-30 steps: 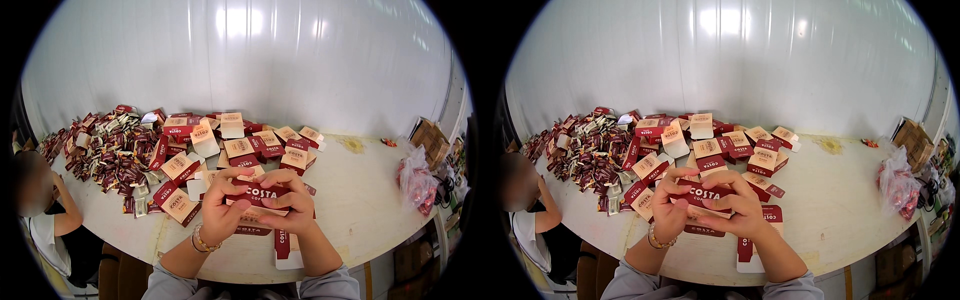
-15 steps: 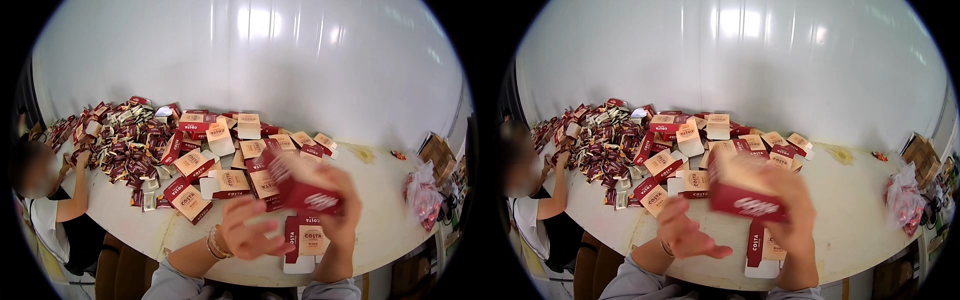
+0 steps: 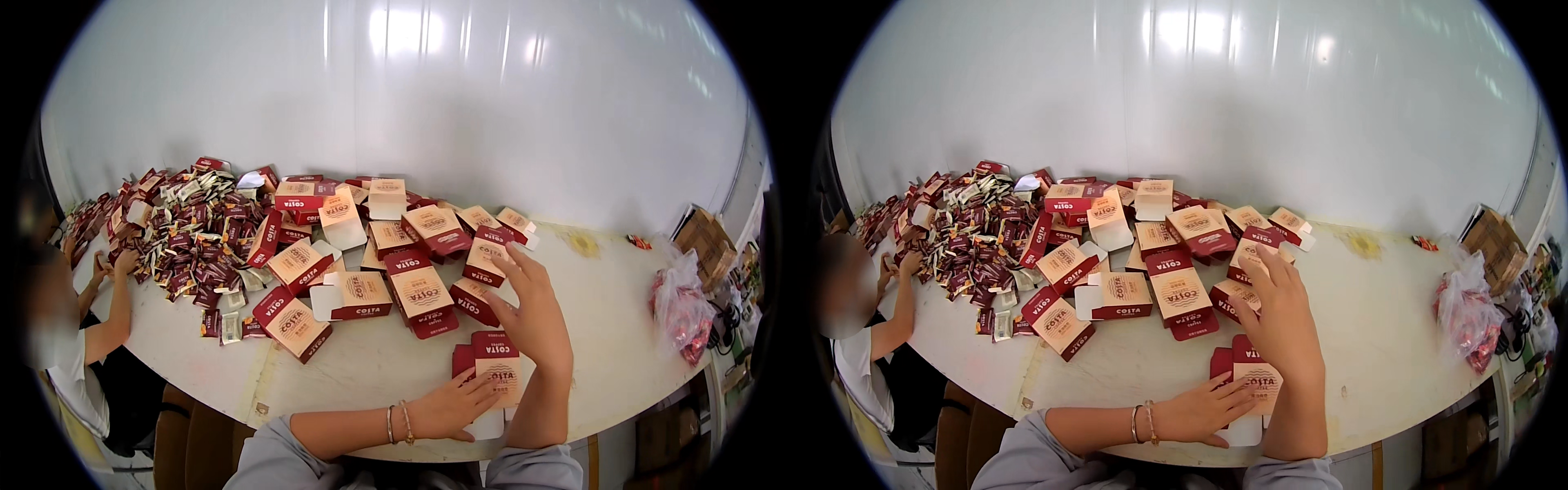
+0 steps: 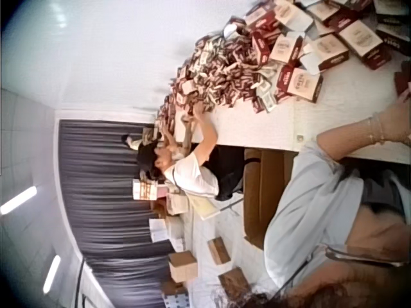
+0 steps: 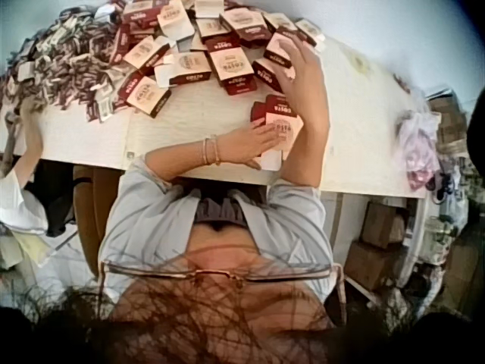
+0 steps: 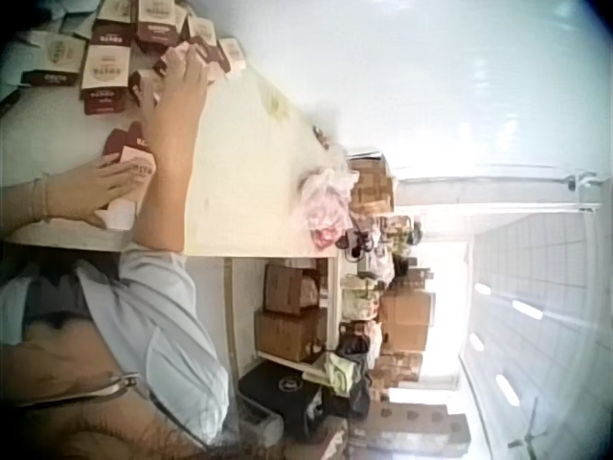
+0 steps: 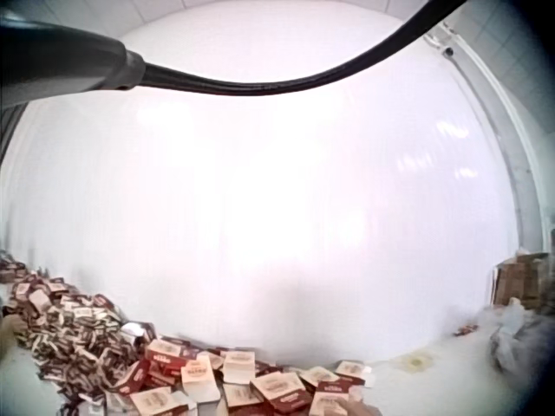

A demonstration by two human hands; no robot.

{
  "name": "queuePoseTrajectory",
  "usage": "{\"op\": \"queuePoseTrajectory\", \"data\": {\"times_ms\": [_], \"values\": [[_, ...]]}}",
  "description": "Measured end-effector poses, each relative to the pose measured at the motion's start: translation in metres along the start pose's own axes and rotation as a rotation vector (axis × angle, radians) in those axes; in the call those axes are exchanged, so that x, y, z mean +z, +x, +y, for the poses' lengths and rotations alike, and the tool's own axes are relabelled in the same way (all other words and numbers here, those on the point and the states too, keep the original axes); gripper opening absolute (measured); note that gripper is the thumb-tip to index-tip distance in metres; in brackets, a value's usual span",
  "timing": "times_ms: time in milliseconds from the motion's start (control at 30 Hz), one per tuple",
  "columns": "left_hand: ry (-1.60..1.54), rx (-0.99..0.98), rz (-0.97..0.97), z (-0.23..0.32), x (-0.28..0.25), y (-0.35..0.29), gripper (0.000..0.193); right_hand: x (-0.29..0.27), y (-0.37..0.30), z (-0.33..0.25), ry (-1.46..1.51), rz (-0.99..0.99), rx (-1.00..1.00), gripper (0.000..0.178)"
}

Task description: The person assembles small, flat-packed cardboard boxes by folding the flaps and tucking them into slots to form a rectangular shape. The person handles the boxes one at a time, picking them from a pile of flat pieces and placing the finished boxes onto a growing stack on the table.

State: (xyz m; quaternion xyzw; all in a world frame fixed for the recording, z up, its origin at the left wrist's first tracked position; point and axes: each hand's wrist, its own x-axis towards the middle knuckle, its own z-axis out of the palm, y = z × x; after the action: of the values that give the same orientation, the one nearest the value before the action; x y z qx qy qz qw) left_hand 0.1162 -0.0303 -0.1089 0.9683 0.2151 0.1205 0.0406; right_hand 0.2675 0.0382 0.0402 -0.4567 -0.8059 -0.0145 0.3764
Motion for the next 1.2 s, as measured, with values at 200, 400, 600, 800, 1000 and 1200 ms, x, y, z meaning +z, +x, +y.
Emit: {"op": "queuePoseTrajectory", "data": {"times_ms": [200, 400, 600, 800, 1000, 1200], "values": [[0.074, -0.031, -0.202, 0.012, -0.013, 0.005, 0.093, -0.01, 0.0, 0.006, 0.096, 0.174, -0.011, 0.036], [-0.103, 0.032, -0.146, -0.002, -0.018, -0.004, 0.065, -0.031, -0.007, -0.01, 0.303, 0.176, 0.071, 0.033], [-0.105, -0.013, 0.444, -0.033, -0.122, -0.022, 0.028, -0.05, -0.015, -0.012, 0.446, 0.067, -0.028, 0.046], [-0.648, -0.182, 1.152, -0.052, -0.161, -0.065, 0.02, -0.037, -0.012, 0.001, 1.159, -0.528, -0.241, 0.091], [-0.905, 0.243, 1.289, -0.056, -0.168, -0.058, 0.013, 0.007, -0.003, -0.009, 1.376, -0.825, -0.422, 0.114], [-0.964, 0.33, 1.336, -0.05, -0.153, -0.052, 0.015, 0.017, -0.004, -0.051, 0.975, -0.87, -0.521, 0.151]]}}
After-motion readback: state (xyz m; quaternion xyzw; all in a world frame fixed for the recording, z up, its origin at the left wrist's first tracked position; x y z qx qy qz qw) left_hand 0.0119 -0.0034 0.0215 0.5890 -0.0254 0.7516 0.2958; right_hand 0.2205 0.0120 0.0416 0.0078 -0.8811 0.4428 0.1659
